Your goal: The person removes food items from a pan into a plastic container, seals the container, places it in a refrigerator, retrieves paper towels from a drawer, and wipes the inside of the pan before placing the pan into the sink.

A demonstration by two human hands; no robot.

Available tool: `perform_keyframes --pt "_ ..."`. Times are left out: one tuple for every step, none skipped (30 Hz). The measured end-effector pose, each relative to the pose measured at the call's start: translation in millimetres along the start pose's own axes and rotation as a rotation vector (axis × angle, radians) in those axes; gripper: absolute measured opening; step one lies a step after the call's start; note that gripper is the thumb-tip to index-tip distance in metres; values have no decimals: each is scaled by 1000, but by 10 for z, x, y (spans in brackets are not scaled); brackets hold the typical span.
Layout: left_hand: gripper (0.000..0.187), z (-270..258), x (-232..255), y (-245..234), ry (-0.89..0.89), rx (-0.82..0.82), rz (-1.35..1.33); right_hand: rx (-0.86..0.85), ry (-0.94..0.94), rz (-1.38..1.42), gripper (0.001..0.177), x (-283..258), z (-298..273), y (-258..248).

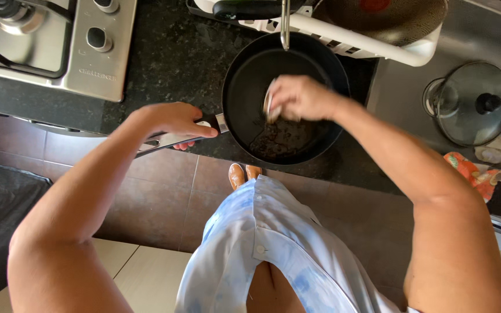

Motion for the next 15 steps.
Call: perform_keyframes --pt "53 24 -24 74 -35 -100 -147 82 34 -50 29 70 -4 -121" --pt "52 47 -34 151 -69 -200 -295 165 67 -100 28 141 -18 -247" --pt "52 -31 110 144 -69 -203 -291 168 71 -100 28 238 27 -294" --pt "51 -116 227 152 -138 -238 -238 197 65 -159 33 330 68 -350" --pt "56 -214 332 164 -209 -271 -187 224 59 -216 42 418 116 -391" --pt "56 -153 252 194 -211 -274 -184 226 61 -213 42 437 143 -391" --pt "45 -93 205 208 -124 -271 -176 225 145 -225 45 483 183 -398" --pt "42 -38 159 225 -37 -268 -167 224 228 -236 49 527 218 -403" --pt "42 -57 143 262 -42 -269 -164 227 228 -231 49 573 226 -369" --pt "40 -75 120 277 -54 -211 -133 297 141 -280 48 575 232 -352" --pt "38 -95 100 285 -62 -150 -102 365 53 -332 49 572 240 -345" --pt "38 -132 105 371 -65 -148 -99 369 51 -330 49 550 231 -307" --pt "35 -167 109 435 -68 -96 -39 409 15 -372 42 507 216 -283" --pt "34 -206 111 501 -71 -43 21 449 -21 -413 37 461 199 -253" --pt "34 -269 156 573 -74 -43 22 451 -22 -410 37 444 179 -232"
Point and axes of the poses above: each hand's wrist, its own z-axis towards the middle knuckle, its own y-axis out of the palm, x = y × z, the point moved 4 cm from there along z, towards the middle knuckle, and after that the axes turned 4 degrees about y, right-handed, at the moved point
